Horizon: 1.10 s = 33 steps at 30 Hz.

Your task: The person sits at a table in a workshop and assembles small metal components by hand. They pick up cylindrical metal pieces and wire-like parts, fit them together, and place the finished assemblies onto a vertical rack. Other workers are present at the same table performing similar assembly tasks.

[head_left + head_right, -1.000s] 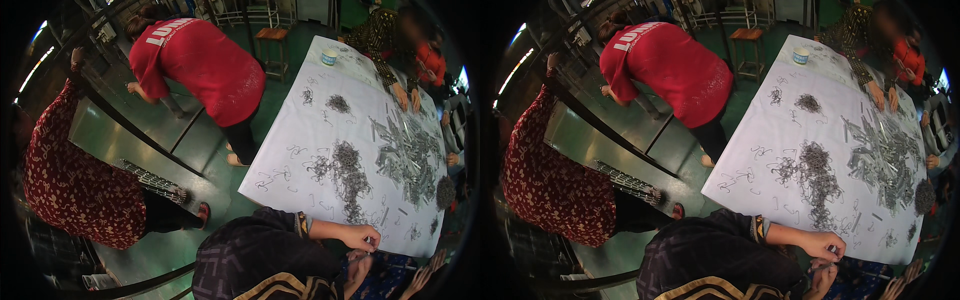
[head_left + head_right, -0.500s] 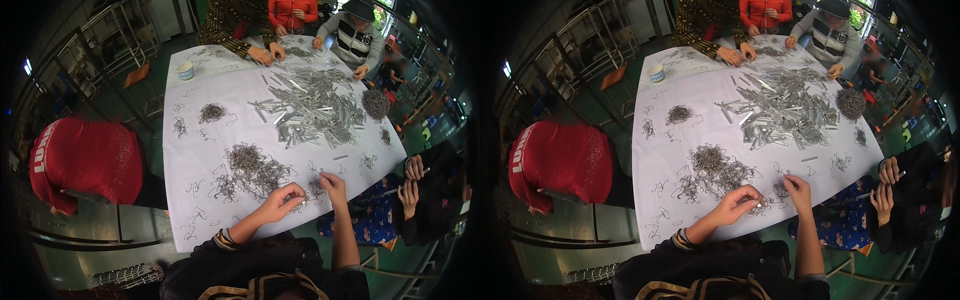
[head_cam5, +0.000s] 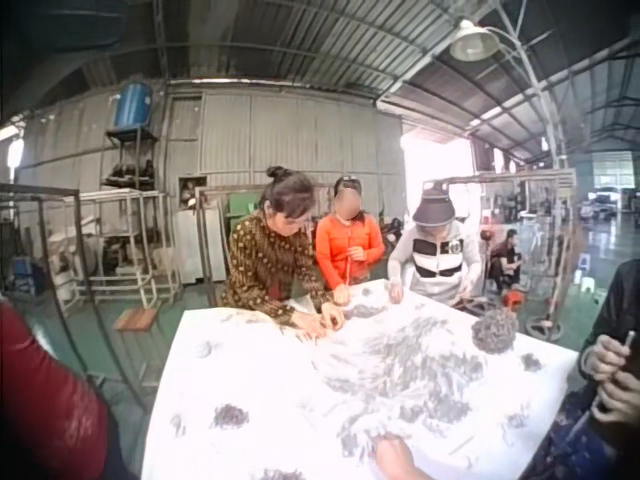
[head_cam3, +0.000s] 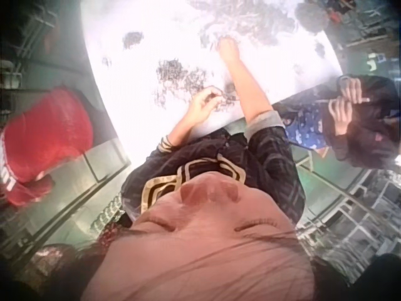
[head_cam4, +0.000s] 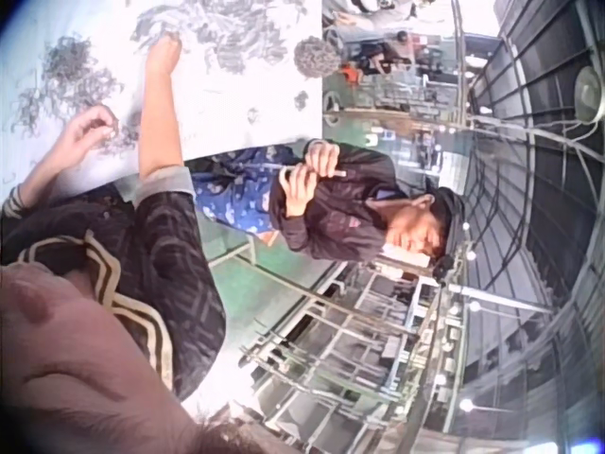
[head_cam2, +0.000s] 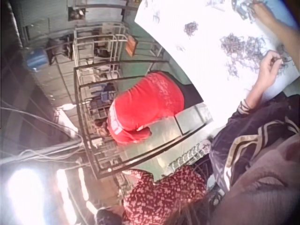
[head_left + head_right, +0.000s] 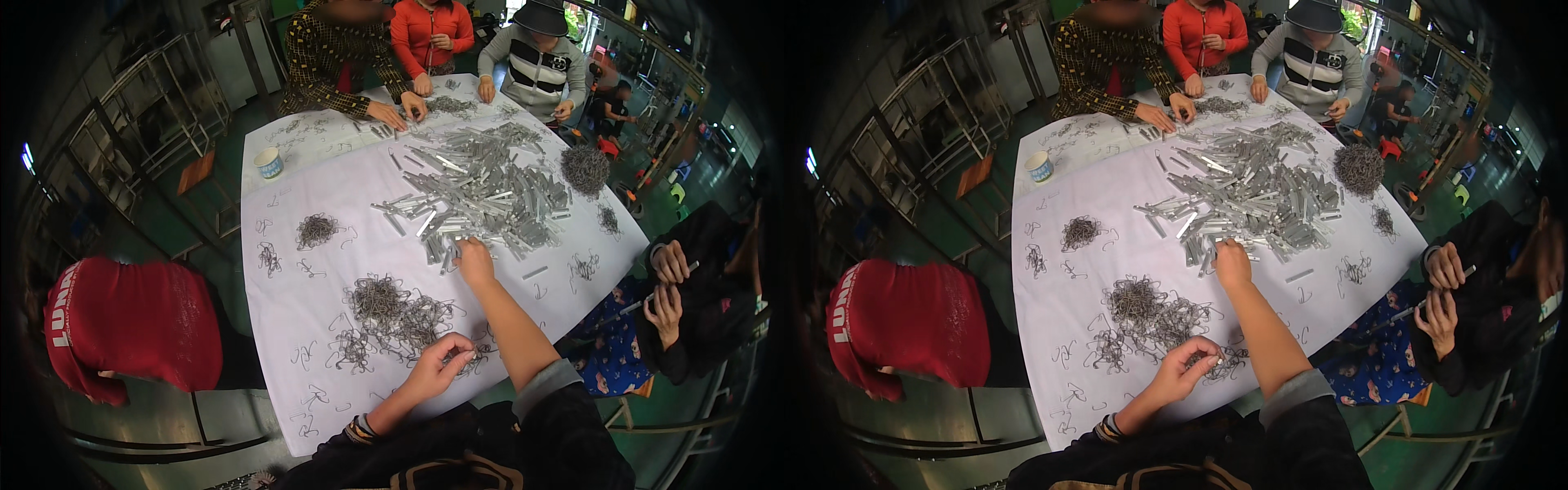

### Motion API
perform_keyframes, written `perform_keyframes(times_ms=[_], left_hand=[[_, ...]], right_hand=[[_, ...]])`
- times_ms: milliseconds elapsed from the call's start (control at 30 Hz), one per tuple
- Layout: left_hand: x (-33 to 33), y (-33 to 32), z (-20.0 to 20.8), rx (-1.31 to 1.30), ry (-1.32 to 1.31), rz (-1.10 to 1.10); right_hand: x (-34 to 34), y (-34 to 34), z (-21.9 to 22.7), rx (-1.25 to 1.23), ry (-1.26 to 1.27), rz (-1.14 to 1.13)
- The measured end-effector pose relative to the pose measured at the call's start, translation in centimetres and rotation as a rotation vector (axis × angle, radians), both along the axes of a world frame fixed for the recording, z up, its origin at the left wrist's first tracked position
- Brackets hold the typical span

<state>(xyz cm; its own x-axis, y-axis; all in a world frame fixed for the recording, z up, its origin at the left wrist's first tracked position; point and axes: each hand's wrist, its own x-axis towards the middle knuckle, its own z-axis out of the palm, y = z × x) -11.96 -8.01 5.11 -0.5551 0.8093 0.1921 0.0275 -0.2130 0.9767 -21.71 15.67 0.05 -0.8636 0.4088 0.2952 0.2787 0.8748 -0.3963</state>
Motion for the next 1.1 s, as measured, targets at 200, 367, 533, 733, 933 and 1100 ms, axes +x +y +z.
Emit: perform_keyframes(times_ms=[200, 367, 533, 733, 933, 1100], left_hand=[[-0.1, 0.9, 0.3, 0.009, -0.019, 0.057], [-0.3, 2.1, 0.2, -0.028, -0.003, 0.091], [0.3, 4.1, 0.9, -0.006, 0.121, 0.124], [3.5, 6.6, 3.3, 0.028, 0.221, 0.065], [5.2, 6.8, 1.6, -0.02, 0.271, 0.004], [6.1, 7.2, 1.3, -0.005, 0.447, 0.009]], right_hand=[[2.5, 0.7, 1.9, -0.518, -0.097, -0.131], [10.1, 0.4, 3.7, -1.513, 0.139, -0.044], [17.6, -1.6, 7.5, -1.675, 0.306, 0.067], [23.9, -2.5, 8.3, -1.542, 0.499, 0.089], [26.6, -3.8, 7.9, -1.413, 0.54, 0.096], [28.1, -3.9, 7.3, -1.25, 0.511, 0.082]])
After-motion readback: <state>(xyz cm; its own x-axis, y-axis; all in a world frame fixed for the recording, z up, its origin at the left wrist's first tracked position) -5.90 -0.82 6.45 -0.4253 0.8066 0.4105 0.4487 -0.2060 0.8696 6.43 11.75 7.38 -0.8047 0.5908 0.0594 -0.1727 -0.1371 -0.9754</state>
